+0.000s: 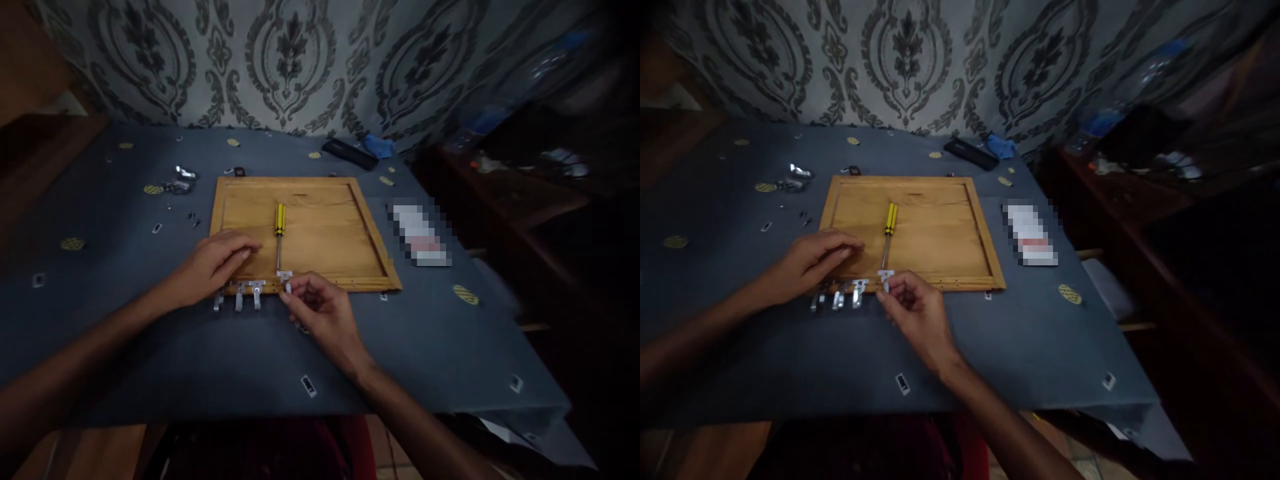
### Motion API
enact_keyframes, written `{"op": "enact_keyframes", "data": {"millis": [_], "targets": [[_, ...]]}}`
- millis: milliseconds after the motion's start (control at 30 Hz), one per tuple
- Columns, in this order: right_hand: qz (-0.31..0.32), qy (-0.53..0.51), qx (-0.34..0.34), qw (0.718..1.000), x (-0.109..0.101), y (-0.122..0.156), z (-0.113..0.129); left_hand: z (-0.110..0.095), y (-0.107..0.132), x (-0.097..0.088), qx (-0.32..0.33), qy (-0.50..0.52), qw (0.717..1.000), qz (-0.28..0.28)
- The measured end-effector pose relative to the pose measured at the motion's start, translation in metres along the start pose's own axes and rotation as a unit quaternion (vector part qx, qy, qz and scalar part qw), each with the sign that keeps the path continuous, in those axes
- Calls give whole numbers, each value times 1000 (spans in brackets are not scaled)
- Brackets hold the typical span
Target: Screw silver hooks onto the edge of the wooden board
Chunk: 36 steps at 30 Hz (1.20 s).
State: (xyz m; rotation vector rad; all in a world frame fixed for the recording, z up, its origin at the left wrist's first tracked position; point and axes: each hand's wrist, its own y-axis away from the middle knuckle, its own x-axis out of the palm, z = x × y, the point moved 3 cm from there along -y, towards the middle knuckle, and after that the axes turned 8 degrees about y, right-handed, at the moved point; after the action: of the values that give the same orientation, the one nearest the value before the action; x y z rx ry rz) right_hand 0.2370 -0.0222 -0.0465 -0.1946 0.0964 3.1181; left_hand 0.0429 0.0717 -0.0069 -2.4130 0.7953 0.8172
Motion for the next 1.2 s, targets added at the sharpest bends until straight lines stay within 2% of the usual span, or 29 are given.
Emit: {"op": "enact_keyframes", "data": {"millis": [233, 467, 733, 933, 1200], "targets": [[-1, 9, 12, 1000, 0, 11, -8, -20, 2, 2, 21, 3, 999, 50], [13, 16, 5, 1000, 2, 10, -8, -29, 10, 8, 3, -9, 990, 139], [21, 19, -1, 1000, 2, 9, -6, -39, 17, 20, 18, -49, 987, 150], [34, -26, 16, 999, 8, 7, -4, -39, 19, 26, 32, -61, 988, 137], [32, -51, 37, 997, 11, 6, -5, -43, 18, 29, 9, -75, 988, 132]]}}
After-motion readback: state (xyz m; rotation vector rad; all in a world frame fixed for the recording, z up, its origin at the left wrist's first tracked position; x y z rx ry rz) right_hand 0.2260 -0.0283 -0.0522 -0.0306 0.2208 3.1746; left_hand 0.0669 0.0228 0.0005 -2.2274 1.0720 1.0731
